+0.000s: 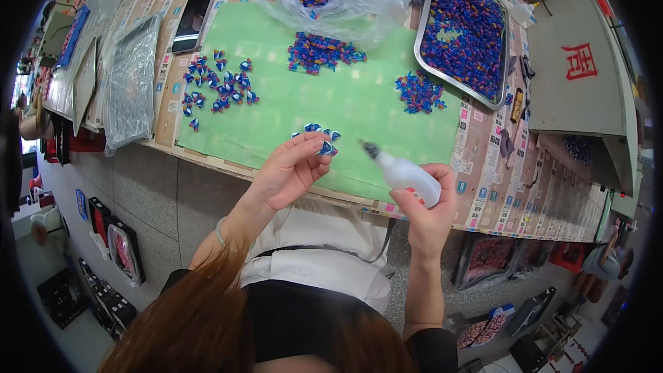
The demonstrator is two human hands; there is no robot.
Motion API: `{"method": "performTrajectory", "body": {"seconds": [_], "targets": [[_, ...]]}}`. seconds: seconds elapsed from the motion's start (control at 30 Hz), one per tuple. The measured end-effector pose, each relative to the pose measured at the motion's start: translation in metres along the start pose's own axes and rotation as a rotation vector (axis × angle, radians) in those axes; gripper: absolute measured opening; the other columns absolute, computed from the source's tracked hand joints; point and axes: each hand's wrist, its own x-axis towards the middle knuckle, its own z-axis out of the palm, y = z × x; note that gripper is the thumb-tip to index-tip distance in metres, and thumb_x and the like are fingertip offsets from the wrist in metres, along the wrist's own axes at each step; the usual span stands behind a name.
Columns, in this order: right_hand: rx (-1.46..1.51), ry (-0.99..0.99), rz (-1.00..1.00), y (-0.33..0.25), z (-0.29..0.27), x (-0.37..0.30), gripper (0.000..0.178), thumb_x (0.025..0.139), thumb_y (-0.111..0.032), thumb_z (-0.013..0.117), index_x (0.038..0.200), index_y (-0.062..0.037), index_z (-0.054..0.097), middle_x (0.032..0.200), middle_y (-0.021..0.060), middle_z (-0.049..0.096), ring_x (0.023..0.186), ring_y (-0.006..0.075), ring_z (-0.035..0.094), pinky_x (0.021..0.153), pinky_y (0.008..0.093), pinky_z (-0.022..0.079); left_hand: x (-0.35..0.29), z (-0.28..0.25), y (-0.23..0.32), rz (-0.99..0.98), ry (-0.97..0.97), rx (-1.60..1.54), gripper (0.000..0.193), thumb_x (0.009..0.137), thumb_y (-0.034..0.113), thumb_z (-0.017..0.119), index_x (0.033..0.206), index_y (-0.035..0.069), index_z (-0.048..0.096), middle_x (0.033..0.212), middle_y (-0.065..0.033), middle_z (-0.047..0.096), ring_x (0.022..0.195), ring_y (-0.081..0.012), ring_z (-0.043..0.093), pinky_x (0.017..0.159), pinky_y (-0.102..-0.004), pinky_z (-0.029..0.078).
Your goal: Apply glue to small blue components and assemble them on a workbench.
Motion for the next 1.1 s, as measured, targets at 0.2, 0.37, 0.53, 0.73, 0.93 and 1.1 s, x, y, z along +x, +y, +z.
{"method": "performTrajectory", "body": {"seconds": [0.2,0.37,0.53,0.73,0.93,1.1], "targets": [[0.140,0.101,-0.207,-0.013,0.030,-0.003,0.037,0.062,0.001,0.067,0.091,-0.0034,0.045,0.087,0.0036,0.047,0.070,0.0073,0.046,0.060,0.0179,0.037,0.000,-0.005,-0.001,-0.009,-0.004,-0.028,0.015,0.081,0.008,0.051,0.094,0.001,0.054,0.082,-0.0058,0.058,0.070,-0.0096,0.055,0.066,-0.0219,0.046],[-0.073,0.092,-0.336,-0.014,0.034,-0.006,0.035,0.061,-0.001,0.071,0.087,-0.0033,0.047,0.082,0.0016,0.045,0.067,0.0067,0.043,0.059,0.0181,0.036,-0.001,-0.005,-0.001,-0.010,0.003,-0.029,0.015,0.081,0.008,0.051,0.095,0.001,0.054,0.081,-0.0053,0.058,0.070,-0.0093,0.055,0.067,-0.0219,0.045],[-0.070,0.089,-0.291,-0.014,0.035,-0.005,0.034,0.061,-0.001,0.071,0.085,-0.0032,0.047,0.081,0.0012,0.045,0.066,0.0062,0.043,0.059,0.0179,0.035,-0.001,-0.004,-0.001,-0.014,-0.003,-0.021,0.014,0.081,0.008,0.051,0.094,0.001,0.054,0.080,-0.0047,0.057,0.070,-0.0094,0.055,0.067,-0.0220,0.045],[-0.062,0.080,-0.251,-0.013,0.035,-0.005,0.034,0.062,-0.002,0.071,0.086,-0.0034,0.046,0.081,0.0011,0.046,0.066,0.0058,0.044,0.059,0.0175,0.036,-0.001,-0.004,-0.002,-0.022,-0.005,0.005,0.016,0.081,0.011,0.053,0.094,0.002,0.053,0.079,-0.0020,0.055,0.072,-0.0093,0.053,0.066,-0.0216,0.044],[-0.027,0.060,-0.266,-0.014,0.031,-0.004,0.032,0.064,-0.001,0.069,0.085,-0.0036,0.046,0.080,0.0008,0.047,0.067,0.0054,0.044,0.059,0.0171,0.036,-0.001,-0.003,-0.002,-0.016,0.001,0.007,0.016,0.081,0.011,0.053,0.094,0.002,0.053,0.079,-0.0018,0.054,0.071,-0.0091,0.053,0.066,-0.0216,0.044],[-0.040,0.049,-0.231,-0.013,0.033,-0.004,0.031,0.064,-0.002,0.069,0.085,-0.0036,0.046,0.079,0.0006,0.047,0.067,0.0052,0.044,0.059,0.0174,0.036,-0.001,-0.002,-0.003,-0.026,-0.002,-0.025,0.014,0.081,0.009,0.052,0.093,0.001,0.053,0.079,-0.0037,0.056,0.070,-0.0094,0.054,0.066,-0.0216,0.045]]}}
